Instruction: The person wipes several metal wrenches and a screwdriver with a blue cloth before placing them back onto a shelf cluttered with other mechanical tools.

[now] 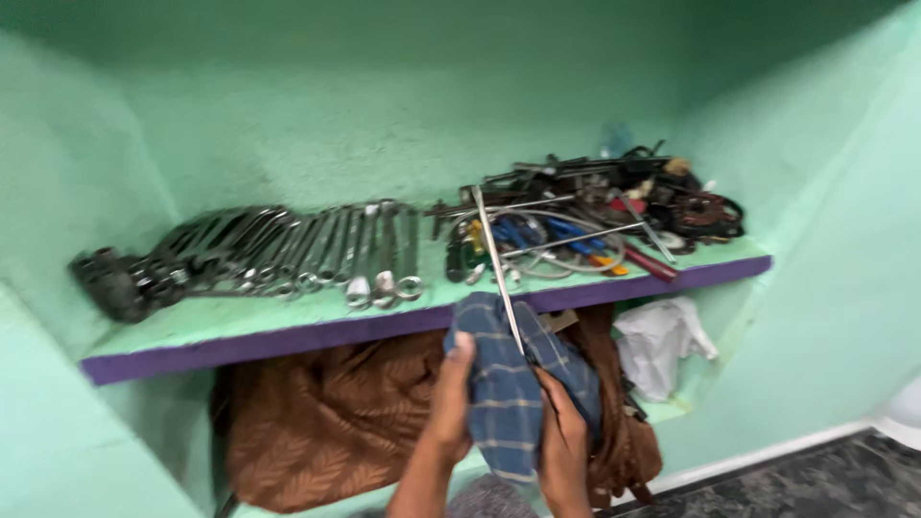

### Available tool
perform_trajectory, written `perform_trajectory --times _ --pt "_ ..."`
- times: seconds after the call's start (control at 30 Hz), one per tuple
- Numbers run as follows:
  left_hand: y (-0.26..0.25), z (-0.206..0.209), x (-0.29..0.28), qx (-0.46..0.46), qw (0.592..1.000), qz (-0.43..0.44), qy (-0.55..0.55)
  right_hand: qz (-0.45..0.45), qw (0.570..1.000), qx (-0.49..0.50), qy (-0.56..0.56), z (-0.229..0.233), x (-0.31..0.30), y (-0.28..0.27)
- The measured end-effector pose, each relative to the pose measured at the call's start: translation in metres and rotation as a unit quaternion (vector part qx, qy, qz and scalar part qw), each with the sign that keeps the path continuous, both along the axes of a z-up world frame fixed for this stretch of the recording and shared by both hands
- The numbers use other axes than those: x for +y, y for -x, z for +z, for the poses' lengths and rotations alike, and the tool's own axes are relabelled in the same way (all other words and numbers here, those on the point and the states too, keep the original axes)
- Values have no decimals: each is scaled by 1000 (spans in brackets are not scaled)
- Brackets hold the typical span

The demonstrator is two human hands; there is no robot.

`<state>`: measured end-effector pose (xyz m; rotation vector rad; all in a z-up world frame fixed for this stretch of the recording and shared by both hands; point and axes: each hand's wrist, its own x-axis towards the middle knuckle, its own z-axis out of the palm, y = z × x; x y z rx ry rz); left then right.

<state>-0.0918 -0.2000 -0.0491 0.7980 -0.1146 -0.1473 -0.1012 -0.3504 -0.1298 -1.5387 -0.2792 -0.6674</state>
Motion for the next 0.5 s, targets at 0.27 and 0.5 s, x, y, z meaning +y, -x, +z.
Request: perform_trajectory --times 0.27,0.5 --pt "-19 -36 20 -204 911 209 -291 95 985 100 -101 -43 61 2" --pt "-17 15 35 -195 777 385 -458 171 976 91 -100 -40 58 17"
